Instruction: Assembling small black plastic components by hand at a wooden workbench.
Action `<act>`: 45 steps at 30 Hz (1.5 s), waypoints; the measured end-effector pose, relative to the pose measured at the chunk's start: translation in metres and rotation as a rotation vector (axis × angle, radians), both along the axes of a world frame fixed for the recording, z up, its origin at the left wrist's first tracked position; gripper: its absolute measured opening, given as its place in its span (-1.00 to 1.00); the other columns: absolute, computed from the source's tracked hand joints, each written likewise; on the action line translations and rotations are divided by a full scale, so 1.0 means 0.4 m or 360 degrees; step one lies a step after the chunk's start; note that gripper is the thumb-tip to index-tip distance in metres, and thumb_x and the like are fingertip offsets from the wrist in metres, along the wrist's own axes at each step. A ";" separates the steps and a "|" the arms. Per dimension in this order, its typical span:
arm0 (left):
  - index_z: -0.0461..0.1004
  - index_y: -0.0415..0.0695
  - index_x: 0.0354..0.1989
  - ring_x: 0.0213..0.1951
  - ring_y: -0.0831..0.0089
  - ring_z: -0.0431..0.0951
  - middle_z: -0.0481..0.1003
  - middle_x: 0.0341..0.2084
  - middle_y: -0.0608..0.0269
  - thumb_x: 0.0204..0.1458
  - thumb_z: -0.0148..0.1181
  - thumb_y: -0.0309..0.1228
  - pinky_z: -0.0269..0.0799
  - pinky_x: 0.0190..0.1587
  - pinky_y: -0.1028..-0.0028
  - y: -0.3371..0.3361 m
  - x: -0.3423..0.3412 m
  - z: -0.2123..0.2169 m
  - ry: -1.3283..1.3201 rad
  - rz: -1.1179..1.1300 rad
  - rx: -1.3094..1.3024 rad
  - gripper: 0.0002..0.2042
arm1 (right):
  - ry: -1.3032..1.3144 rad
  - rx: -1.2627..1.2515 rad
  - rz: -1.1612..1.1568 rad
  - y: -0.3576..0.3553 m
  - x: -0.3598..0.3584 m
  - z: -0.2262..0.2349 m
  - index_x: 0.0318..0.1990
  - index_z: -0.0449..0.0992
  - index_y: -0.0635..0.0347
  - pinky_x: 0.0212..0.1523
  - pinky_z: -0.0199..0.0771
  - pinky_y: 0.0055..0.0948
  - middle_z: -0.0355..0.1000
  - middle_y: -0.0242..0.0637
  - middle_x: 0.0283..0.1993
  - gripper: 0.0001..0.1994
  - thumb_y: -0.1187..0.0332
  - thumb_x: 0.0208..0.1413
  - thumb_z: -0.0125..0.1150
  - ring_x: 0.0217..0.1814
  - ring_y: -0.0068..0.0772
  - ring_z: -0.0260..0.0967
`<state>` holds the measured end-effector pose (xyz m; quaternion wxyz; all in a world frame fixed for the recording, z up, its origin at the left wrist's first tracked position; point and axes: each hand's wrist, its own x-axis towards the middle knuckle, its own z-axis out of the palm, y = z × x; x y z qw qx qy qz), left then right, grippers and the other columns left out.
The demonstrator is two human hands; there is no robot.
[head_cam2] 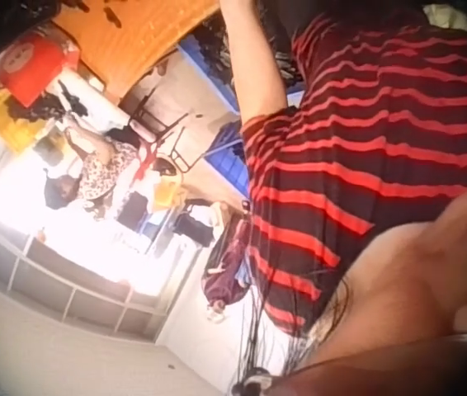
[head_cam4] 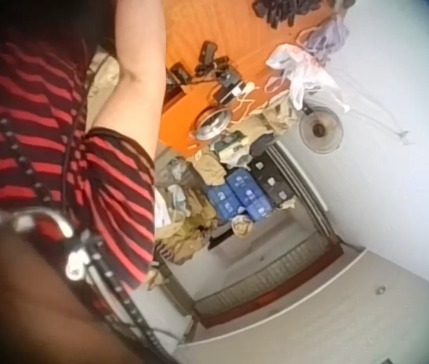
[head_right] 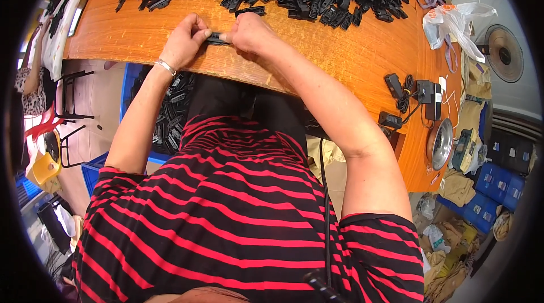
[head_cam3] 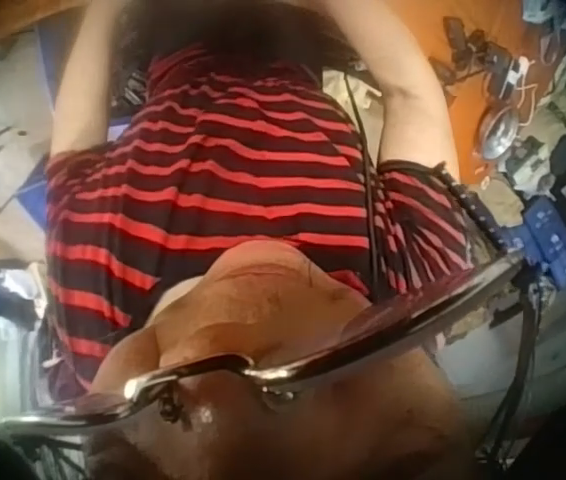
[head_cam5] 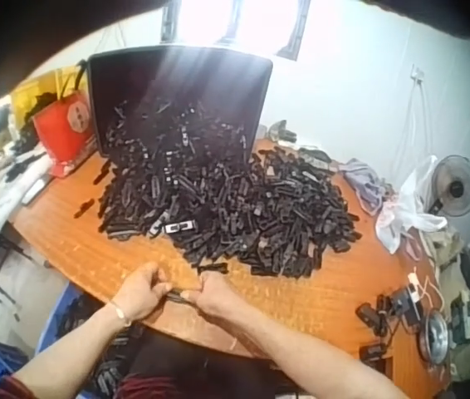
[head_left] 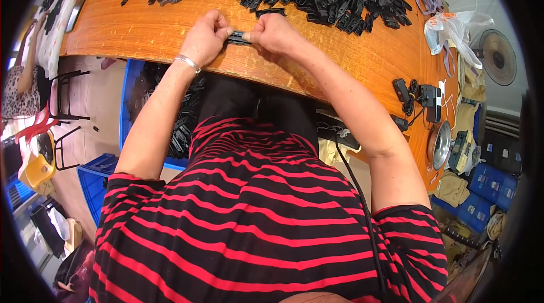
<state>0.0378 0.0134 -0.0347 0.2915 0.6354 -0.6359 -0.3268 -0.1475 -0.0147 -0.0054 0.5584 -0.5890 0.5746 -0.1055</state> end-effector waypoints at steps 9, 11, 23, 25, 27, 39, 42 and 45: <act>0.37 -0.19 -0.45 -0.46 0.15 0.48 0.46 -0.58 0.11 -0.01 0.20 -0.35 0.39 -0.32 0.32 0.035 0.014 0.013 -0.0097 0.0036 -0.0067 -0.81 | 0.0451 -0.0655 0.0171 0.031 0.004 -0.015 -0.48 0.42 0.17 -0.46 0.37 -0.36 0.42 -0.31 -0.59 -0.66 0.10 -0.08 0.37 -0.51 -0.44 0.38; 0.37 -0.21 -0.48 -0.53 0.34 0.43 0.41 -0.65 0.18 -0.02 0.22 -0.36 0.36 -0.39 0.38 0.077 0.067 0.012 0.0081 0.0021 0.0030 -0.80 | 0.0260 -0.0781 0.0211 0.058 -0.016 -0.044 -0.46 0.47 0.16 -0.42 0.38 -0.34 0.44 -0.29 -0.54 -0.68 0.10 -0.09 0.36 -0.47 -0.40 0.38; 0.50 -0.11 -0.21 -0.21 0.15 0.46 0.45 -0.33 0.10 -0.10 0.23 -0.43 0.39 -0.13 0.31 -0.023 0.023 0.043 -0.0339 0.0144 -0.0670 -0.77 | 0.0791 -0.1664 0.0183 -0.034 -0.092 -0.054 -0.28 0.41 0.15 -0.28 0.42 -0.14 0.34 -0.15 -0.30 -0.78 0.35 -0.08 0.29 -0.29 0.00 0.41; 0.47 -0.08 -0.13 -0.14 0.14 0.41 0.42 -0.22 0.12 -0.11 0.22 -0.51 0.37 -0.08 0.31 -0.084 -0.009 0.033 -0.0487 0.0100 -0.0890 -0.70 | 0.0768 -0.1635 0.0217 -0.019 -0.087 -0.049 -0.29 0.41 0.16 -0.28 0.42 -0.13 0.34 -0.15 -0.29 -0.78 0.35 -0.07 0.29 -0.29 0.01 0.40; 0.47 -0.07 -0.15 -0.09 0.13 0.37 0.40 -0.18 0.14 -0.14 0.23 -0.56 0.34 -0.04 0.31 -0.132 -0.024 0.028 -0.0538 0.0061 -0.0962 -0.69 | 0.0691 -0.1518 0.0282 0.007 -0.075 -0.035 -0.30 0.39 0.18 -0.27 0.40 -0.14 0.35 -0.14 -0.29 -0.76 0.34 -0.08 0.31 -0.28 0.00 0.40; 0.44 -0.11 -0.33 -0.24 0.16 0.38 0.41 -0.36 0.22 -0.23 0.31 -0.50 0.36 -0.15 0.29 -0.159 -0.013 0.022 -0.0675 -0.0250 -0.1122 -0.76 | 0.0467 -0.1364 0.0307 0.057 -0.010 -0.041 -0.25 0.41 0.17 -0.21 0.42 -0.20 0.40 -0.16 -0.24 -0.64 0.28 -0.19 0.41 -0.20 -0.07 0.42; 0.44 -0.12 -0.34 -0.23 0.13 0.38 0.42 -0.37 0.19 -0.23 0.32 -0.49 0.35 -0.15 0.27 -0.134 -0.004 0.040 -0.0650 -0.0209 -0.1079 -0.76 | 0.0470 -0.1334 0.0315 0.065 -0.003 -0.031 -0.22 0.42 0.18 -0.19 0.43 -0.20 0.41 -0.16 -0.22 -0.62 0.26 -0.19 0.42 -0.18 -0.08 0.43; 0.43 -0.15 -0.33 -0.34 0.25 0.42 0.42 -0.43 0.21 -0.19 0.33 -0.48 0.39 -0.23 0.38 -0.103 -0.009 0.060 -0.0641 -0.0157 -0.1198 -0.76 | 0.0401 -0.1332 0.0218 0.068 -0.002 -0.028 -0.19 0.43 0.19 -0.17 0.43 -0.22 0.43 -0.15 -0.19 -0.60 0.24 -0.18 0.41 -0.16 -0.11 0.44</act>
